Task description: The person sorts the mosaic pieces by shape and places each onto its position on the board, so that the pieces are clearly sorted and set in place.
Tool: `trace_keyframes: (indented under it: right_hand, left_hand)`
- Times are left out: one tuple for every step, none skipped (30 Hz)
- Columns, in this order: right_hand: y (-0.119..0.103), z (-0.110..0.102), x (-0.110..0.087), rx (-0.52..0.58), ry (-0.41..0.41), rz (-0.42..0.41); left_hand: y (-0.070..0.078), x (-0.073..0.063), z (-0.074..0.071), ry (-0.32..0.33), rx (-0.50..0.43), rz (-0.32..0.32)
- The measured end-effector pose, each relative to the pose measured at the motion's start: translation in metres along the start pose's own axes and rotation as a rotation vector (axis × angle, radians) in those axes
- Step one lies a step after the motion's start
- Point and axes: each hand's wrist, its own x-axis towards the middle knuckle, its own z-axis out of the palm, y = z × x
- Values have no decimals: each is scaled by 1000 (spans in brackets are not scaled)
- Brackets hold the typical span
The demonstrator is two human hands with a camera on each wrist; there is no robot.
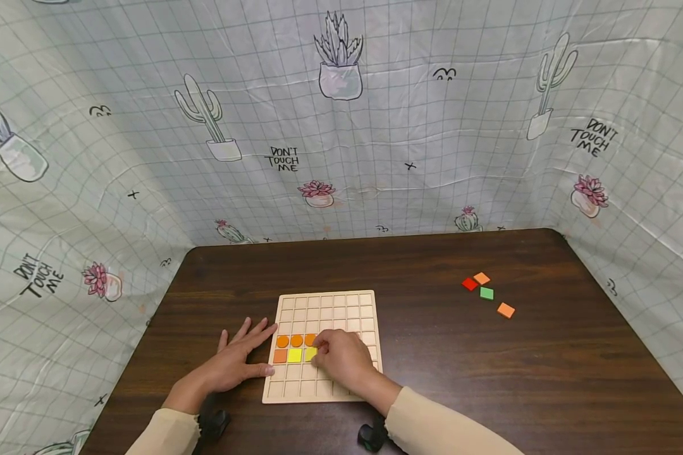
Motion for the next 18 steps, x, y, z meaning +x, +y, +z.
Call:
trace_keyframes:
  right_hand:
    - [-1, 0, 0, -6, 1, -1]
    - [-1, 1, -1, -14, 2, -2]
    - [-1, 1, -1, -19, 2, -2]
    - [-1, 1, -1, -25, 4, -1]
    - [-2, 1, -1, -34, 7, -1]
    - [-2, 1, -1, -42, 11, -1]
    - [-2, 2, -2, -51, 14, -1]
    - [-2, 2, -2, -59, 17, -2]
    - [-2, 2, -2, -65, 21, -3]
    - [-2, 2, -2, -72, 25, -5]
    - [-2, 3, -2, -78, 27, -5]
    - [-2, 3, -2, -80, 29, -6]
    - [-2, 3, -2, -84, 31, -6]
    - [-2, 4, -2, -86, 34, -8]
    - [-2, 4, -2, -88, 36, -9]
    - [-2, 4, -2, -92, 39, -10]
    - [-2, 5, -2, -94, 40, -10]
    - [-1, 5, -2, -96, 42, -11]
  left_hand:
    - [0, 0, 0, 0, 1, 1]
    - [0, 0, 0, 1, 1, 2]
    - [0, -1, 0, 1, 1, 3]
    - [0, -1, 0, 1, -1, 3]
    - [1, -1, 0, 2, -2, 2]
    - [1, -1, 0, 2, -4, 2]
    - [1, -1, 0, 2, -5, 2]
    - [1, -1, 0, 2, -6, 1]
    - [1, -1, 0, 2, -7, 0]
    - [1, -1, 0, 2, -8, 0]
    - [1, -1, 0, 2, -7, 0]
    - [0, -1, 0, 1, -7, -1]
    - [0, -1, 0, 1, -7, -1]
    - [0, -1, 0, 0, -7, -1]
    - [0, -1, 0, 0, -7, -1]
    - [0, -1, 0, 0, -7, -1]
    - [0, -1, 0, 0, -7, 0]
    - [0, -1, 0, -1, -7, 0]
